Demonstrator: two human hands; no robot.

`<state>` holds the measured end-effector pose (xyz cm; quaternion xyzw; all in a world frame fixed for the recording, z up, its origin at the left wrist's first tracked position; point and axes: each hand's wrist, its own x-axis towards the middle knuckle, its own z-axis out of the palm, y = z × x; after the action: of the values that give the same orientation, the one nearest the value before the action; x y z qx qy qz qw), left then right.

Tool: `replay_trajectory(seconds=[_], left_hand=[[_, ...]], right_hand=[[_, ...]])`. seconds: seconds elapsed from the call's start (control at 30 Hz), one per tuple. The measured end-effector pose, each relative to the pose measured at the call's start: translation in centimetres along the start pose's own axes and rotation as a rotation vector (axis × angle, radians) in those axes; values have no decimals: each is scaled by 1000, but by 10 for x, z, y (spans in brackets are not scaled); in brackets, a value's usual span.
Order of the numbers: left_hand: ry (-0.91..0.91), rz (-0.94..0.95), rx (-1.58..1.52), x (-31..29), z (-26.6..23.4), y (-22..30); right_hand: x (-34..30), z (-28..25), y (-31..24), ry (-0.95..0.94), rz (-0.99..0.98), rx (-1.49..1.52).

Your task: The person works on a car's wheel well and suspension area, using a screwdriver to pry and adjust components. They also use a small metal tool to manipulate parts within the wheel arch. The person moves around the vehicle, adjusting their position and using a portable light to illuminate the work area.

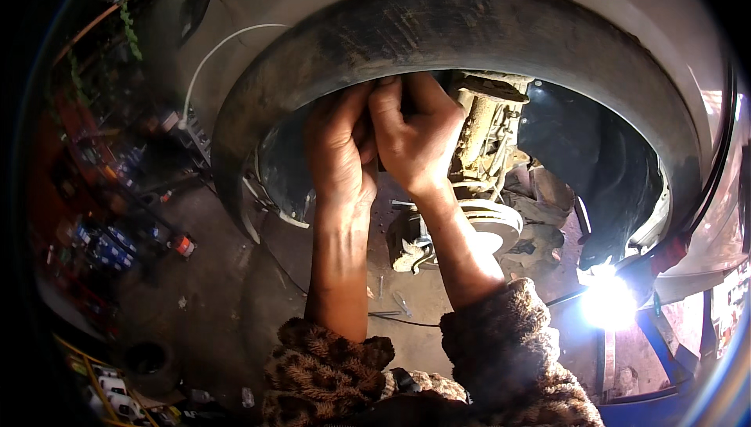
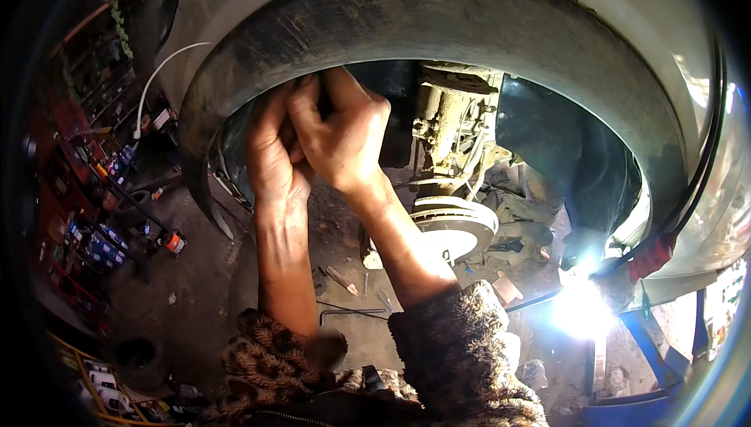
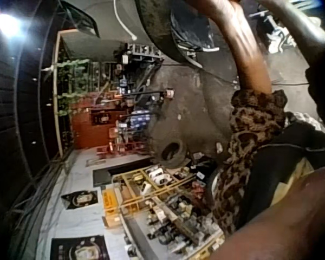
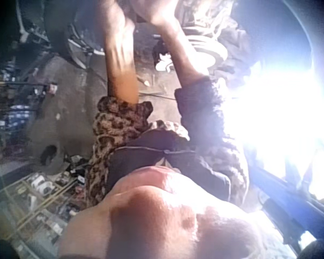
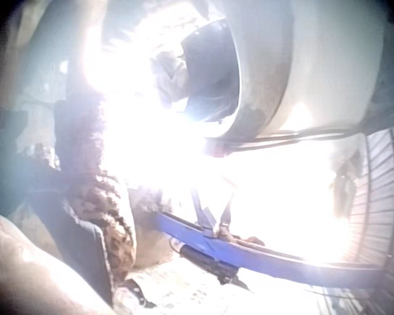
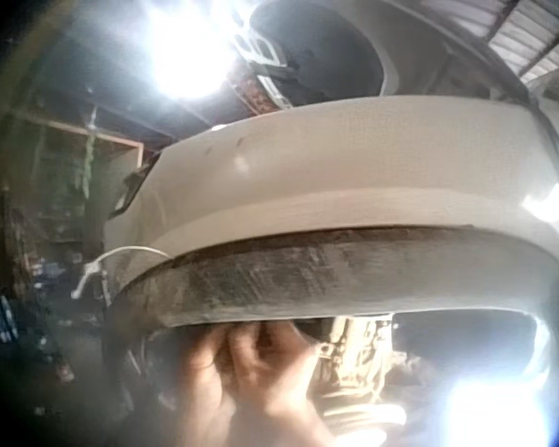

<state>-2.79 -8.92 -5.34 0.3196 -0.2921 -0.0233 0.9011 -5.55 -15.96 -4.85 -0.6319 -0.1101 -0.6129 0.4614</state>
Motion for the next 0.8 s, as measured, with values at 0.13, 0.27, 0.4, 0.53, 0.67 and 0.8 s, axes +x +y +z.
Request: replay_trajectory(seconds=[0.13, 0.27, 0.4, 0.53, 0.67, 0.8], left_hand=[[-41, 61, -28, 1, 0, -3], [-79, 88, -45, 1, -2, -5], [-107, 70, -74, 6, -5, -5], [-111, -19, -134, 11, -3, -3], [-213, -90, -281, 7, -8, 1], [-267, -129, -366, 7, -9, 5]], right_hand=[[8, -8, -9, -140, 172, 78], [20, -22, -15, -347, 324, 265], [20, -21, -9, -336, 179, 313], [20, -15, 17, -267, -63, 276], [20, -11, 23, -253, -121, 349], [21, -10, 23, -235, -181, 315]])
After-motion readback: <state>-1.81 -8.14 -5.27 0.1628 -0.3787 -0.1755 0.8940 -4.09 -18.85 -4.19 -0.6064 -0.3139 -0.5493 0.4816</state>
